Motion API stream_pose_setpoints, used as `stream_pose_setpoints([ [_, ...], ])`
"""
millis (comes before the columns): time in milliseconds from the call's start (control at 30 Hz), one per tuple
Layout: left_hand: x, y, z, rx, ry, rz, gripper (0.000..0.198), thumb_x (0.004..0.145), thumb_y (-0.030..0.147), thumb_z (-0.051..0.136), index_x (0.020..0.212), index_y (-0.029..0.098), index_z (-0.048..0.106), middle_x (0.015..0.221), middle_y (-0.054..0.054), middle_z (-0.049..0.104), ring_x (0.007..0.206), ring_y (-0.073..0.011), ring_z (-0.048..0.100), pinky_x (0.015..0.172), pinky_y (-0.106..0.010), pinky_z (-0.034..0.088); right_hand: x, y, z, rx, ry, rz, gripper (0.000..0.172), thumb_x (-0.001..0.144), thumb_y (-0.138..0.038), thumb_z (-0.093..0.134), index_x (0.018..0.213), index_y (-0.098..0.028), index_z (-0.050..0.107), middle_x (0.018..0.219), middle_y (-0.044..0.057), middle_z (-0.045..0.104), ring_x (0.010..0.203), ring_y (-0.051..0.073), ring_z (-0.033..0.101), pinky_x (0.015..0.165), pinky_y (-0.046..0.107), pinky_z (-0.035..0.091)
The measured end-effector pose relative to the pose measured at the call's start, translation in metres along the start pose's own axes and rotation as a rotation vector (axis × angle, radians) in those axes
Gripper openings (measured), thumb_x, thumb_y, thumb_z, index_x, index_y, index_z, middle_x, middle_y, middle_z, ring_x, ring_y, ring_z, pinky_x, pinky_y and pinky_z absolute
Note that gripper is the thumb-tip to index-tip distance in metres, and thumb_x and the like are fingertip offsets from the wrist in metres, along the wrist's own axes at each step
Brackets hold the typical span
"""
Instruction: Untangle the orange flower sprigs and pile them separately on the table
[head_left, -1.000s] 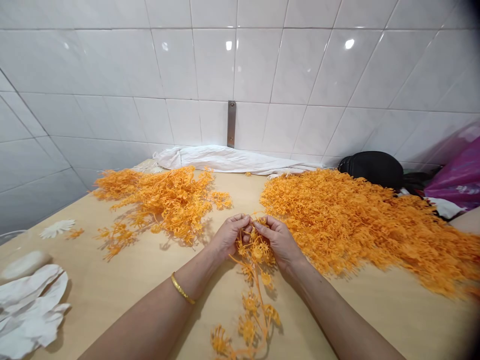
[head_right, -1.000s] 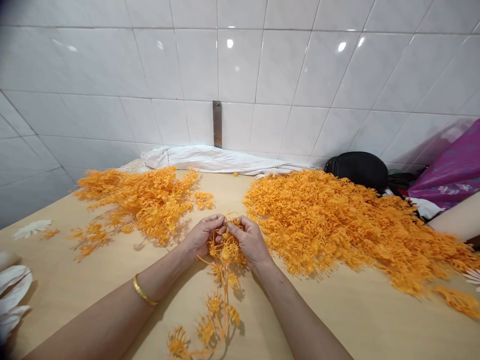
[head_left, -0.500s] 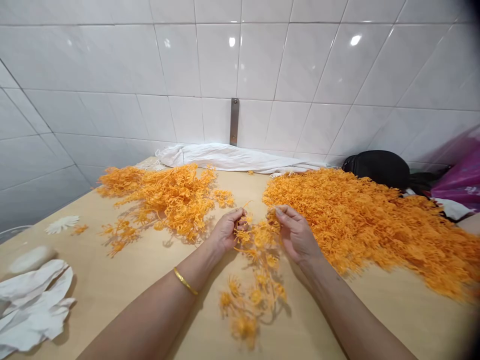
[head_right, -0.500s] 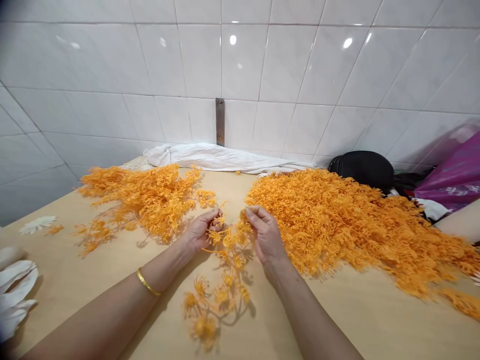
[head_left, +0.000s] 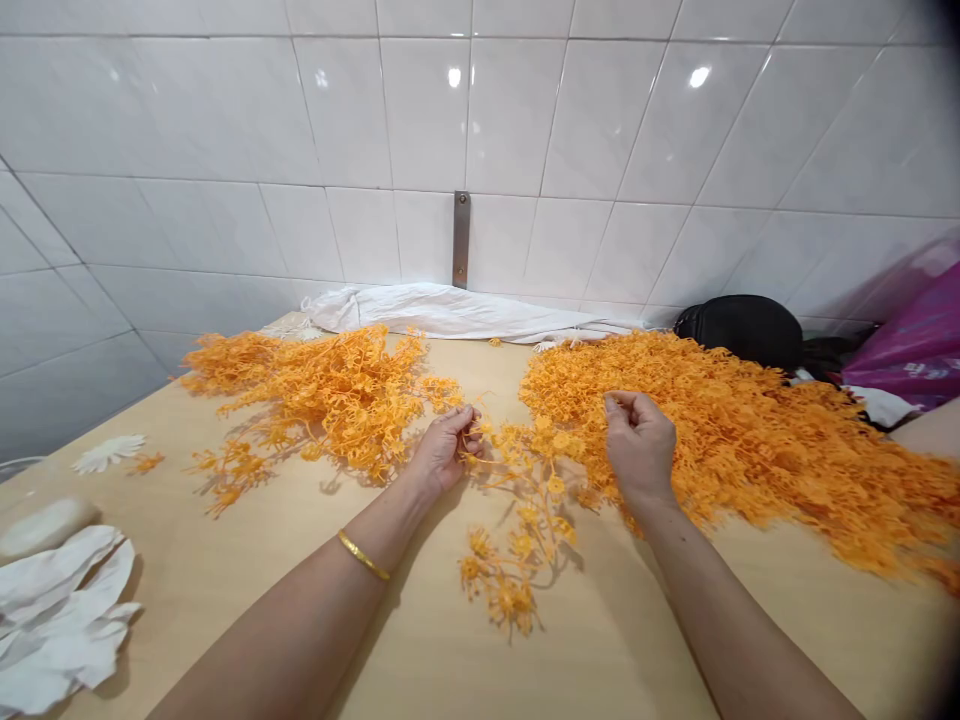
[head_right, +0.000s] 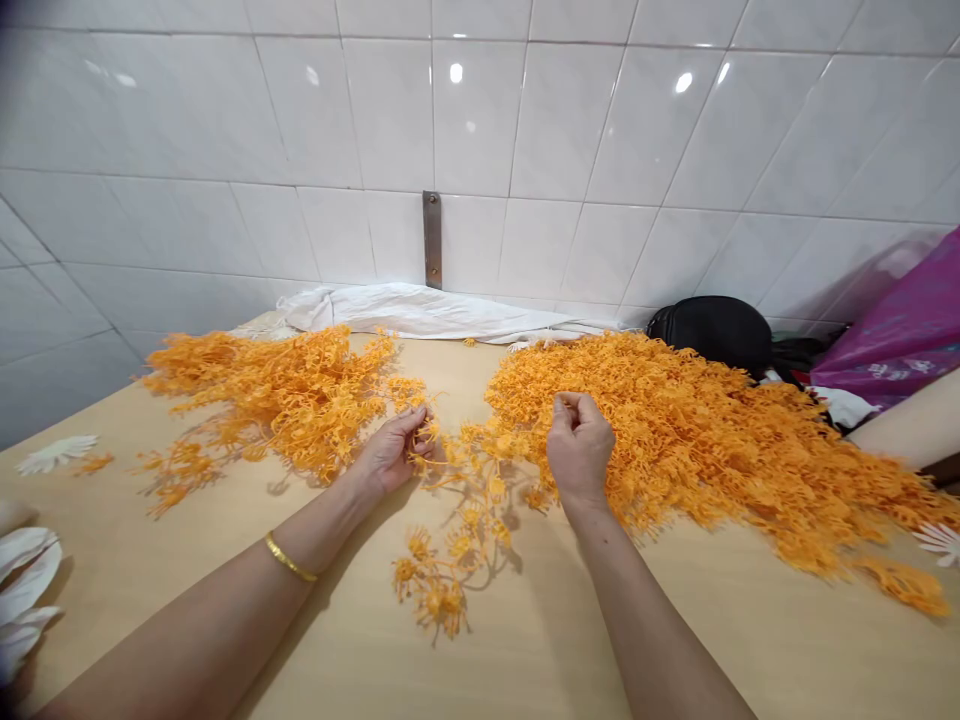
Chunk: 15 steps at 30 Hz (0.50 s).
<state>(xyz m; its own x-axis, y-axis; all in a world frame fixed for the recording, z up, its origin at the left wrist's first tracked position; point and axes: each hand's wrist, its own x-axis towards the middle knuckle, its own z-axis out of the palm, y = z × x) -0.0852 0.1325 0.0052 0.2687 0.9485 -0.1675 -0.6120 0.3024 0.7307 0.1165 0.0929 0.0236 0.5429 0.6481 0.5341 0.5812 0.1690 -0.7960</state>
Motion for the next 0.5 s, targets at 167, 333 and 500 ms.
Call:
stream_pose_setpoints([
  [167,-0.003,-0.003,0.001,0.06,-0.072,-0.008,0.01,0.069,0.016,0.058,0.065,0.013,0.05,0.054,0.001,0.051,0.046,-0.0083,0.052,0.048,-0.022,0.045,0.001,-0.003,-0.003,-0.267,0.046,-0.214,0.021,0.075,-0.022,0.044,0.089,-0.014,0.058,0.089,0.012,0.051,0.086,0.023,0.047,0.073,0.036,0.037],
  [333,-0.01,-0.006,0.006,0.15,-0.082,0.039,0.013,0.066,0.018,0.062,0.065,0.014,0.049,0.054,0.002,0.052,0.044,-0.0095,0.053,0.049,-0.026,0.047,-0.028,-0.032,0.009,-0.054,-0.28,-0.387,0.021,0.084,-0.029,0.038,0.085,-0.019,0.057,0.083,0.007,0.056,0.082,0.019,0.049,0.076,0.032,0.037],
  [500,-0.015,-0.01,0.01,0.201,-0.137,0.105,0.019,0.064,0.023,0.064,0.063,0.014,0.048,0.052,0.003,0.053,0.041,-0.0064,0.049,0.045,-0.019,0.042,-0.049,-0.038,0.025,-0.028,-0.613,-0.36,0.023,0.079,-0.037,0.049,0.091,-0.019,0.058,0.086,0.006,0.059,0.085,0.02,0.049,0.075,0.031,0.036],
])
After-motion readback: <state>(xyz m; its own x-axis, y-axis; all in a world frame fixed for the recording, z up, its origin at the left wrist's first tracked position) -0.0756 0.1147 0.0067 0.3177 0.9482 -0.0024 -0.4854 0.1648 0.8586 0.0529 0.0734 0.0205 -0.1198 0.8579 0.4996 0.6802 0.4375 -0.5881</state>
